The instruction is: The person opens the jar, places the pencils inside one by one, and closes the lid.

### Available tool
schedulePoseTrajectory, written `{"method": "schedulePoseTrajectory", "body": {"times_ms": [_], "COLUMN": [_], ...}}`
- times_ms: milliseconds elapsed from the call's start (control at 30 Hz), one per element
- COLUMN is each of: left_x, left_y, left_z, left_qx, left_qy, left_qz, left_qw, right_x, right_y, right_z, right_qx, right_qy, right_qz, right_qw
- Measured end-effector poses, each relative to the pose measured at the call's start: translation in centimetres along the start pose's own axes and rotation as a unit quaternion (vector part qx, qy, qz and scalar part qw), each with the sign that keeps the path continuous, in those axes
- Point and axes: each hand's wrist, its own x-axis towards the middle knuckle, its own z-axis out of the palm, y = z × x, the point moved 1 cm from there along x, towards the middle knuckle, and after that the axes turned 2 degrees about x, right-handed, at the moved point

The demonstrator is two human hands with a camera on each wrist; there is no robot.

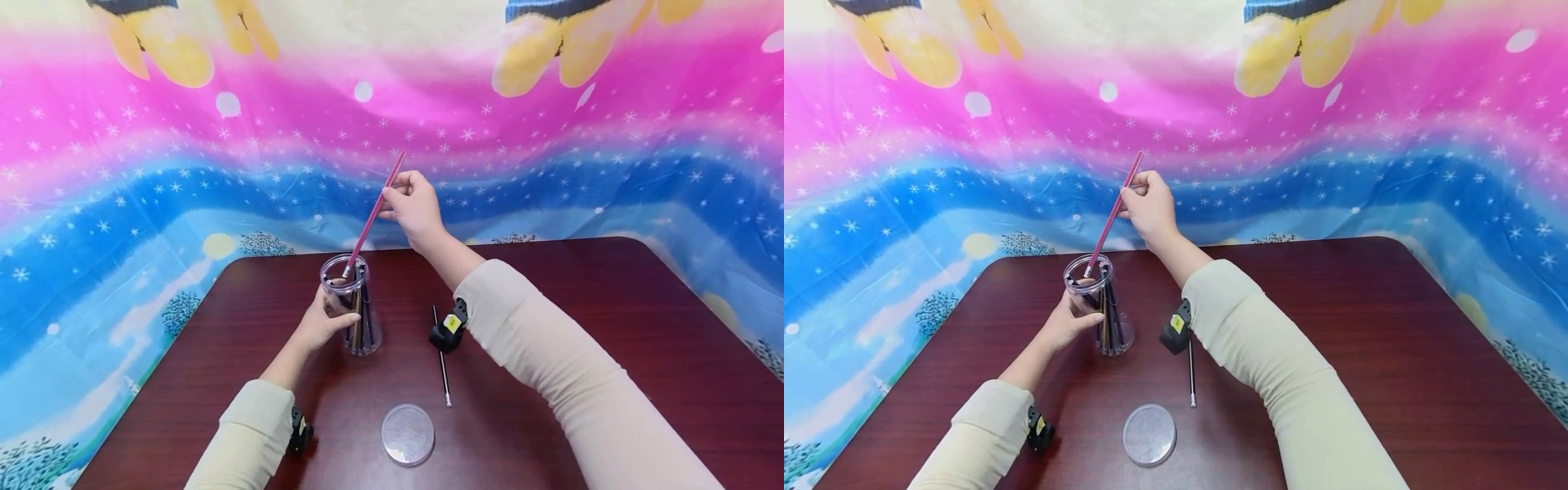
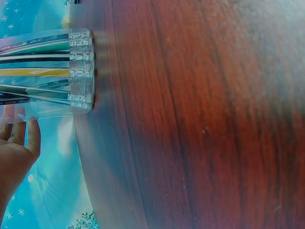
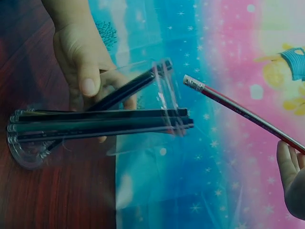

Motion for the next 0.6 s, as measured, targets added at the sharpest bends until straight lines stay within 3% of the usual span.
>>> {"method": "schedulePoseTrajectory", "body": {"times_ms": [400, 600], "left_x": [0.0, 0.0], "left_y": [0.0, 0.1], "left_z": [-0.1, -0.1], "left_qx": [0.008, 0.021], "left_qy": [-0.002, 0.002], "left_qz": [-0.003, -0.012], "left_qw": [1.0000, 0.9997], "right_x": [0.0, -0.5], "right_y": [2.1, 2.6], "right_z": [1.5, 2.0], "right_qx": [-0.099, -0.181], "right_qy": [-0.023, -0.052], "right_qz": [-0.036, -0.070], "right_qw": [0.9942, 0.9797]}}
